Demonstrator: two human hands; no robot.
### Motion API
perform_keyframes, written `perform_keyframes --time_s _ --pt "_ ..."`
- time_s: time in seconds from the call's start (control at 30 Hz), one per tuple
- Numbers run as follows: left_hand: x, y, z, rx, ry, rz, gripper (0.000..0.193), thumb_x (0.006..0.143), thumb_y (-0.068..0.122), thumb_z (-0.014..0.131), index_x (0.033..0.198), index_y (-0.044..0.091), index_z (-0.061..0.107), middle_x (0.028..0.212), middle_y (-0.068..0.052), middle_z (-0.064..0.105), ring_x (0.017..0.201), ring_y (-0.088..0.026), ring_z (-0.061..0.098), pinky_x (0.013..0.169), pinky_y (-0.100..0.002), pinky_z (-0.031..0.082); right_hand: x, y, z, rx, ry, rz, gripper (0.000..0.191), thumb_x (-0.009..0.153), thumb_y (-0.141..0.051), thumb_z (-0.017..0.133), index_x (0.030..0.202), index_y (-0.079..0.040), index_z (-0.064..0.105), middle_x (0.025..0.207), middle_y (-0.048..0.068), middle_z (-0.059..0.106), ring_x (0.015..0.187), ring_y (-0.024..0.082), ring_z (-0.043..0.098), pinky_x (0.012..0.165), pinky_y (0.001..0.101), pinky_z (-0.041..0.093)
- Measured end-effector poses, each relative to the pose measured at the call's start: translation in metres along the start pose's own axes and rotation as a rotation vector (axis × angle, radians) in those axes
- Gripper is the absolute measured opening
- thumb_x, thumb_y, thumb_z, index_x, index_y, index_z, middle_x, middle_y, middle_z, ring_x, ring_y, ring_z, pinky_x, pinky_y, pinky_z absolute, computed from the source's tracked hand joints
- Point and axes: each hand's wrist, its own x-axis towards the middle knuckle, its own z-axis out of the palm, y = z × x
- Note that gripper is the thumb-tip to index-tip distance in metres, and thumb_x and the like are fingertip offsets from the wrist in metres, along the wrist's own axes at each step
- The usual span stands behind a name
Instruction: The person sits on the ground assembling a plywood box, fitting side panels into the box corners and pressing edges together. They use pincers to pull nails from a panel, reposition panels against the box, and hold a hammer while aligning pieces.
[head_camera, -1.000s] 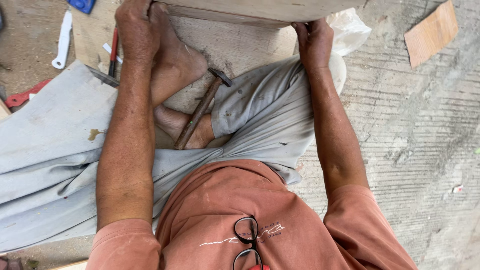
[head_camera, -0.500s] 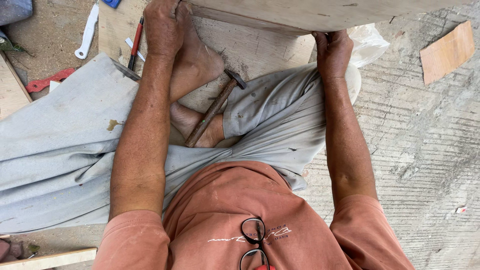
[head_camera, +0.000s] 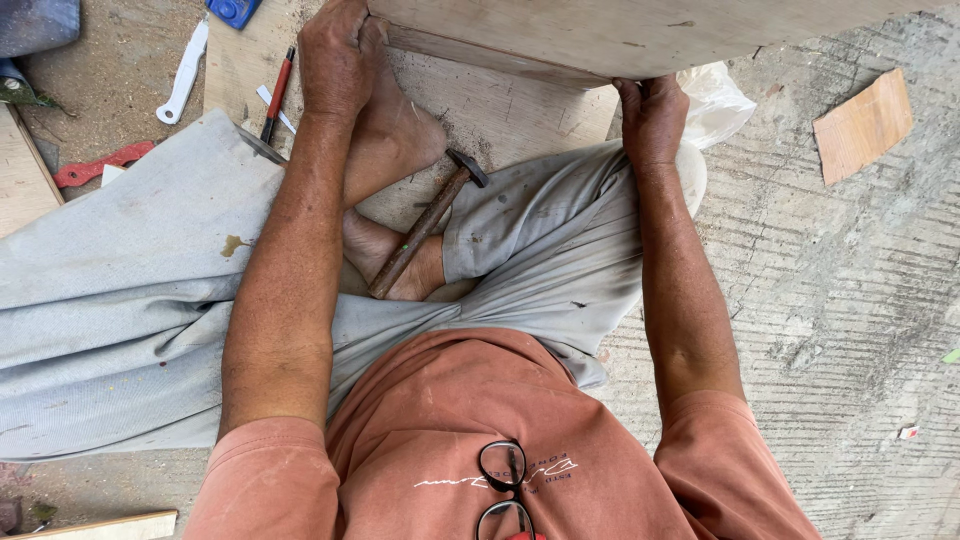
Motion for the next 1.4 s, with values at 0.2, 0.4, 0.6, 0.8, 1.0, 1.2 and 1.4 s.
perform_keyframes --time_s 0.2,0.4,0.6,0.8,1.0,1.2,1.4 --pt "0.003 0.009 -0.015 -0.096 -0.007 0.071 0.013 0.095 -0.002 0.079 0.103 -0.002 0.07 0.097 -0.017 0.069 0.089 -0.036 0.069 0.078 -0.047 0.057 0.002 -0.001 -0.005 0.027 -0.037 0.09 0.029 0.101 -0.004 0.076 0.126 -0.002 0.061 0.113 0.015 0.079 0.105 0.026 0.079 0.088 0.0368 0.066" --pt "-0.001 0.025 -0.015 -0.216 -0.121 -0.114 0.014 0.089 -0.006 0.076 0.098 -0.004 0.066 0.1 -0.018 0.067 0.091 -0.034 0.07 0.08 -0.045 0.057 -0.004 -0.004 -0.002 0.018 -0.083 0.258 0.042 0.091 -0.009 0.082 0.126 0.0 0.061 0.117 0.017 0.075 0.108 0.027 0.075 0.09 0.0387 0.062" --pt "-0.004 0.022 -0.007 -0.215 -0.149 -0.16 0.014 0.091 -0.005 0.078 0.101 -0.003 0.068 0.101 -0.015 0.069 0.093 -0.031 0.07 0.082 -0.043 0.057 -0.01 -0.011 0.0 -0.011 -0.018 0.298 0.021 0.098 -0.015 0.074 0.114 -0.002 0.071 0.108 0.014 0.079 0.098 0.024 0.078 0.085 0.0379 0.063" --pt "-0.009 0.023 -0.006 -0.174 -0.106 -0.152 0.013 0.09 -0.006 0.078 0.096 -0.002 0.067 0.098 -0.016 0.067 0.092 -0.032 0.07 0.079 -0.043 0.056 -0.011 -0.012 -0.001 -0.064 -0.029 0.279 0.022 0.1 -0.019 0.072 0.115 -0.003 0.071 0.105 0.015 0.079 0.091 0.025 0.078 0.079 0.0373 0.064" --pt "-0.008 0.016 -0.002 -0.172 -0.17 -0.227 0.007 0.093 -0.003 0.069 0.098 -0.001 0.065 0.095 -0.018 0.07 0.089 -0.033 0.071 0.079 -0.042 0.056 -0.013 -0.009 0.012 0.064 0.06 0.292 0.031 0.093 -0.02 0.079 0.116 -0.001 0.07 0.109 0.019 0.076 0.1 0.03 0.076 0.081 0.0398 0.063" --pt "0.0 0.023 0.005 -0.178 -0.173 -0.258 0.013 0.09 0.0 0.07 0.103 -0.001 0.069 0.094 -0.019 0.072 0.087 -0.032 0.072 0.077 -0.04 0.056 -0.002 -0.021 0.02 0.013 0.178 0.46 0.025 0.088 -0.02 0.084 0.106 -0.005 0.076 0.097 0.014 0.08 0.089 0.027 0.078 0.078 0.0389 0.06" --pt "0.004 0.036 0.005 -0.228 -0.196 -0.299 0.019 0.089 -0.003 0.064 0.106 0.002 0.071 0.102 -0.013 0.074 0.095 -0.025 0.074 0.083 -0.035 0.058 0.01 -0.013 0.009 0.226 0.148 0.485 0.026 0.085 -0.015 0.081 0.109 -0.007 0.075 0.095 0.011 0.08 0.087 0.023 0.079 0.078 0.0365 0.06"
